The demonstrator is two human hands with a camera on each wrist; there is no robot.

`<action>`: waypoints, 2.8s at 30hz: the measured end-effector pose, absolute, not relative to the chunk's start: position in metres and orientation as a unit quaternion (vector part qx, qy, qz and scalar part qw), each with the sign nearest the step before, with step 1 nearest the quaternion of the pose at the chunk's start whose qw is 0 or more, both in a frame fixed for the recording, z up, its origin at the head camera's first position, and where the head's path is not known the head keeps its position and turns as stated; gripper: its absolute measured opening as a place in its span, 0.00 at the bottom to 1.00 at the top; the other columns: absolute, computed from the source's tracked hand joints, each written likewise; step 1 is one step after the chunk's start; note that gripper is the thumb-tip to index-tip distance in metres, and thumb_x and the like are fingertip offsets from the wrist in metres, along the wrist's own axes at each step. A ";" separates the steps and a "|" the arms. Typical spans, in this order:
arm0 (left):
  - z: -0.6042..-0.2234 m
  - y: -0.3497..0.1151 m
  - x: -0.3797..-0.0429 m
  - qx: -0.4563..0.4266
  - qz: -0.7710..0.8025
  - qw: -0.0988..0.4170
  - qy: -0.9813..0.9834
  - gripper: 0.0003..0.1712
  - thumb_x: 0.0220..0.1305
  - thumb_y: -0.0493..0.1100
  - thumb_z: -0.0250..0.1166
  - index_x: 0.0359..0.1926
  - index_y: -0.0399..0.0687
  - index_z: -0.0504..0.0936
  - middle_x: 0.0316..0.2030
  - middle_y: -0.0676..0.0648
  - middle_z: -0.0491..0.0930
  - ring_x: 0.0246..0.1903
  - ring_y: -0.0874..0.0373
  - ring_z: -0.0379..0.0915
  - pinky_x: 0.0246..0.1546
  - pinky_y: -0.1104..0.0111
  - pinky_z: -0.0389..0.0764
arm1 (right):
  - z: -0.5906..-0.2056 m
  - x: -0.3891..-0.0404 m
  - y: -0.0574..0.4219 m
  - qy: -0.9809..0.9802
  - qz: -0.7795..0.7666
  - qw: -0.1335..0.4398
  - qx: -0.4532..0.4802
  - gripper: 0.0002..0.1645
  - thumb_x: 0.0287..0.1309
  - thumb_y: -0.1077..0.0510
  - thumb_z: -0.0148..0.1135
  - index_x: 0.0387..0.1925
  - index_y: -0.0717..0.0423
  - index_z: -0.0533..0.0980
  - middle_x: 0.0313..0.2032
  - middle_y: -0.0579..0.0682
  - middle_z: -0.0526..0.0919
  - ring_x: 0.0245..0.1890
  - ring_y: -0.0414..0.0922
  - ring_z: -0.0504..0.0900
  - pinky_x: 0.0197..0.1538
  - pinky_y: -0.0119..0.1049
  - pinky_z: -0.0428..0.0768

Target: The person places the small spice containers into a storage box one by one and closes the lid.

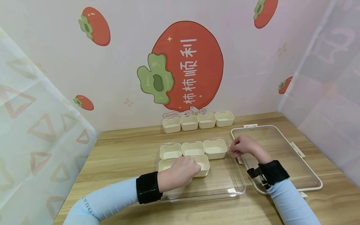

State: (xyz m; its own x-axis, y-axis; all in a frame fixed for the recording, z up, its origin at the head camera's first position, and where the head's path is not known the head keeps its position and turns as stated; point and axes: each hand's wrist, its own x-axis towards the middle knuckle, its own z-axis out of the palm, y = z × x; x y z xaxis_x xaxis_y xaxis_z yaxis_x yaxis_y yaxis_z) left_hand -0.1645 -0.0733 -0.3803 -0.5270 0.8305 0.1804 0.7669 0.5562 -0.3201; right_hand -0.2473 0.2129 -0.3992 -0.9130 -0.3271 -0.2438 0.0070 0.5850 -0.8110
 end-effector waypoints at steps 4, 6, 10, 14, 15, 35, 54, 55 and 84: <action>-0.382 -0.073 -0.166 -0.461 0.103 0.153 -0.868 0.18 0.40 0.29 0.60 0.10 0.54 0.65 0.09 0.57 0.59 0.12 0.64 0.51 0.08 0.71 0.56 | -0.398 -0.247 0.213 0.870 -0.448 0.187 -0.092 0.11 0.59 0.65 0.56 0.32 0.75 0.77 0.22 0.51 0.83 0.23 0.39 0.83 0.31 0.34 0.83; -0.382 -0.072 -0.165 -0.460 0.102 0.148 -0.870 0.18 0.41 0.29 0.60 0.11 0.54 0.65 0.10 0.57 0.61 0.12 0.64 0.52 0.08 0.71 0.56 | -0.398 -0.247 0.213 0.869 -0.448 0.188 -0.093 0.11 0.59 0.65 0.57 0.32 0.75 0.77 0.22 0.51 0.83 0.23 0.39 0.83 0.31 0.34 0.83; -0.382 -0.072 -0.165 -0.459 0.096 0.138 -0.872 0.18 0.44 0.28 0.59 0.11 0.54 0.67 0.10 0.56 0.63 0.13 0.64 0.55 0.08 0.70 0.59 | -0.398 -0.247 0.213 0.868 -0.449 0.190 -0.094 0.12 0.59 0.65 0.57 0.33 0.75 0.77 0.23 0.52 0.83 0.23 0.39 0.83 0.32 0.35 0.83; -0.383 -0.072 -0.165 -0.458 0.099 0.130 -0.874 0.18 0.46 0.29 0.59 0.12 0.54 0.68 0.11 0.57 0.65 0.13 0.64 0.55 0.10 0.70 0.60 | -0.400 -0.248 0.214 0.868 -0.450 0.189 -0.093 0.11 0.59 0.65 0.56 0.33 0.75 0.77 0.23 0.53 0.83 0.23 0.40 0.83 0.32 0.35 0.83; -0.383 -0.072 -0.164 -0.458 0.102 0.128 -0.874 0.18 0.47 0.29 0.59 0.12 0.54 0.68 0.11 0.57 0.65 0.13 0.64 0.55 0.10 0.70 0.60 | -0.400 -0.249 0.214 0.868 -0.450 0.189 -0.092 0.11 0.59 0.65 0.56 0.32 0.75 0.77 0.23 0.52 0.83 0.23 0.40 0.83 0.32 0.35 0.83; -0.382 -0.071 -0.163 -0.459 0.126 0.137 -0.869 0.15 0.49 0.31 0.61 0.14 0.54 0.74 0.13 0.55 0.73 0.13 0.62 0.62 0.12 0.69 0.67 | -0.403 -0.251 0.216 0.874 -0.441 0.184 -0.088 0.10 0.58 0.65 0.57 0.32 0.72 0.78 0.22 0.51 0.83 0.22 0.39 0.83 0.31 0.35 0.83; -0.381 -0.072 -0.161 -0.465 0.093 0.103 -0.874 0.16 0.49 0.30 0.61 0.14 0.54 0.71 0.12 0.57 0.68 0.15 0.65 0.54 0.15 0.73 0.58 | -0.401 -0.250 0.215 0.872 -0.444 0.188 -0.087 0.11 0.59 0.65 0.56 0.32 0.74 0.77 0.22 0.52 0.83 0.22 0.39 0.83 0.31 0.35 0.83; -0.381 -0.072 -0.161 -0.464 0.095 0.102 -0.875 0.16 0.49 0.30 0.61 0.14 0.54 0.72 0.13 0.57 0.69 0.15 0.65 0.55 0.15 0.72 0.59 | -0.401 -0.250 0.215 0.872 -0.444 0.188 -0.087 0.11 0.59 0.65 0.56 0.32 0.74 0.77 0.22 0.52 0.83 0.22 0.39 0.83 0.31 0.35 0.83; -0.384 -0.070 -0.159 -0.456 0.153 0.157 -0.862 0.14 0.46 0.31 0.63 0.16 0.57 0.76 0.15 0.57 0.74 0.15 0.63 0.65 0.16 0.70 0.70 | -0.401 -0.250 0.215 0.872 -0.444 0.187 -0.094 0.11 0.58 0.65 0.56 0.33 0.74 0.77 0.23 0.52 0.83 0.24 0.40 0.84 0.32 0.35 0.83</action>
State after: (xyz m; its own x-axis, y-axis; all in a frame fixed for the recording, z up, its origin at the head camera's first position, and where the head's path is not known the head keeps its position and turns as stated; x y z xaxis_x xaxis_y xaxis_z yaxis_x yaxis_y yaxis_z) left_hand -0.1592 -0.0700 -0.3842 -0.5342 0.8351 0.1314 0.7387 0.5367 -0.4079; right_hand -0.2498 0.2152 -0.4013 -0.9127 -0.3293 -0.2420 0.0019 0.5889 -0.8082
